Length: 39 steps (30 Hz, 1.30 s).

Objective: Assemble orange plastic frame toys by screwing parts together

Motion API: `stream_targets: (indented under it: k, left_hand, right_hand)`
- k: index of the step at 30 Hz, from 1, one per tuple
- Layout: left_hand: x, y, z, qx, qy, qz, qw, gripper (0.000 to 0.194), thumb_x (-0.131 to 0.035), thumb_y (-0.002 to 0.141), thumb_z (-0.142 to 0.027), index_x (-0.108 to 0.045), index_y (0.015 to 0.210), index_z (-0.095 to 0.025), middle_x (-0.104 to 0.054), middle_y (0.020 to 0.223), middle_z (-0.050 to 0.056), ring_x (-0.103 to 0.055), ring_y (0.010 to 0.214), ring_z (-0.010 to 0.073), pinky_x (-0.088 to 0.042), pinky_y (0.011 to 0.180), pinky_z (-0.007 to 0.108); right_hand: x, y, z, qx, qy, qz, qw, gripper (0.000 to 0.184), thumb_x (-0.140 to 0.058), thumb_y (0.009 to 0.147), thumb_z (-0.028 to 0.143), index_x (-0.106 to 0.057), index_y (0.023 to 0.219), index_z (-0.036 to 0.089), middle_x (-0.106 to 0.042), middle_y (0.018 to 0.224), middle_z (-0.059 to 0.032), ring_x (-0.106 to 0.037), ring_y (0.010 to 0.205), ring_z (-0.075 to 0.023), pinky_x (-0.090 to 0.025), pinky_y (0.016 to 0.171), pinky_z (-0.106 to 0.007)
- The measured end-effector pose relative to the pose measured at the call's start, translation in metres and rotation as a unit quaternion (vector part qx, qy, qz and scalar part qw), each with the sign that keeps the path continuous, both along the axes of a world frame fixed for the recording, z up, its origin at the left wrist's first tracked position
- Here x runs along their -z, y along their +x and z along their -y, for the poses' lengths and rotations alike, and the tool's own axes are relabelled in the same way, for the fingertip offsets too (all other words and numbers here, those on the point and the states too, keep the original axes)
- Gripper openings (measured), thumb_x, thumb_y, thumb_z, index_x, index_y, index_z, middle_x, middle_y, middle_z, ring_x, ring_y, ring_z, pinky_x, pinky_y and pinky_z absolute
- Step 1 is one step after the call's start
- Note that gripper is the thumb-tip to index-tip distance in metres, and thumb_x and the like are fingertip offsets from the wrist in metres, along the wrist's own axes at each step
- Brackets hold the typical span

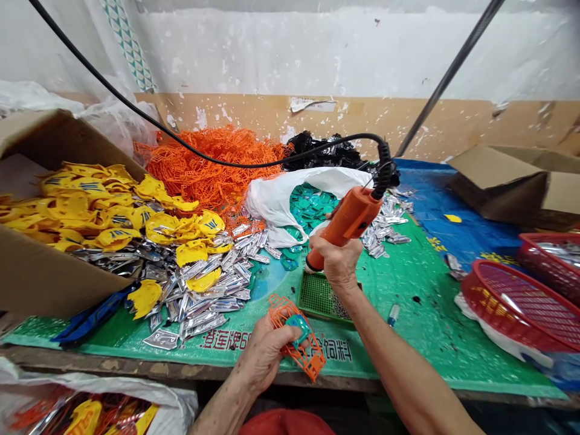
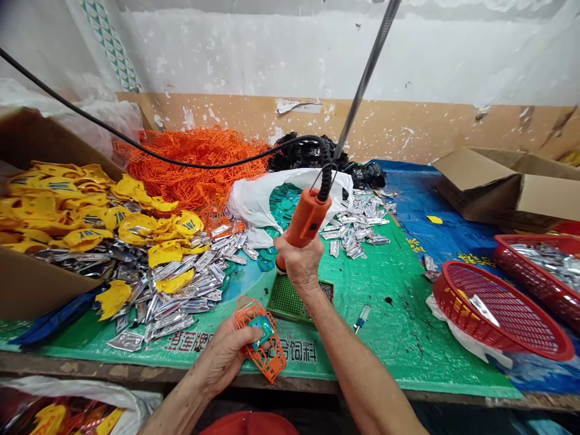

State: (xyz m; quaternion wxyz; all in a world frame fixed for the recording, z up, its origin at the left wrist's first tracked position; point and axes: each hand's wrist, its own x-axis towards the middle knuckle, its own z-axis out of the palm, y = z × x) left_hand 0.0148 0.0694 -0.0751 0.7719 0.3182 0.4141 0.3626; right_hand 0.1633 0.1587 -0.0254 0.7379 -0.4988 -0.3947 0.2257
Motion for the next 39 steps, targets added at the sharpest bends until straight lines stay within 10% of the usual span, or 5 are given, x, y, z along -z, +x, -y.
stream_targets:
  k: [25,31,36,39]
  left_hand:
    - [0.0,-0.002,0.002,-0.011,-0.006,-0.011,1.0,0.028,-0.069,0.06,-0.019,-0.056,0.085,-0.016,-0.059,0.076,-0.001,-0.054,0.063,0.0112,-0.048,0.061,0.025]
    - [-0.002,-0.006,0.001,-0.062,-0.002,-0.038,0.997,0.057,-0.069,0.061,-0.016,-0.051,0.115,-0.016,-0.061,0.09,0.002,-0.058,0.079,0.0163,-0.051,0.07,0.028]
    - [-0.016,-0.012,-0.001,-0.105,0.085,-0.098,0.986,0.111,-0.071,0.06,-0.011,-0.008,0.15,-0.022,-0.065,0.106,0.002,-0.06,0.082,0.0156,-0.048,0.081,0.028]
    - [-0.02,-0.017,-0.002,-0.047,0.124,-0.099,0.986,0.102,-0.069,0.064,-0.014,-0.016,0.15,-0.025,-0.068,0.1,0.001,-0.059,0.075,0.0151,-0.047,0.077,0.029]
  right_hand:
    - [-0.012,0.004,0.004,0.006,0.029,-0.023,0.999,0.017,-0.07,0.054,0.022,-0.06,0.067,0.018,-0.058,0.059,0.0041,-0.054,0.054,-0.0142,-0.049,0.06,-0.034]
    - [-0.036,0.006,0.029,-0.049,0.071,-0.075,0.993,0.021,-0.071,0.058,0.017,-0.061,0.077,0.018,-0.059,0.06,0.0046,-0.055,0.051,-0.0135,-0.046,0.055,-0.032]
    - [-0.057,-0.004,0.056,-0.141,0.097,-0.116,0.978,0.036,-0.07,0.06,0.013,-0.06,0.095,0.019,-0.06,0.06,0.0047,-0.057,0.052,-0.0146,-0.047,0.054,-0.031]
    - [-0.061,-0.009,0.067,-0.165,0.088,-0.125,0.974,0.036,-0.068,0.061,0.012,-0.061,0.096,0.021,-0.06,0.06,0.0044,-0.057,0.053,-0.0144,-0.048,0.056,-0.032]
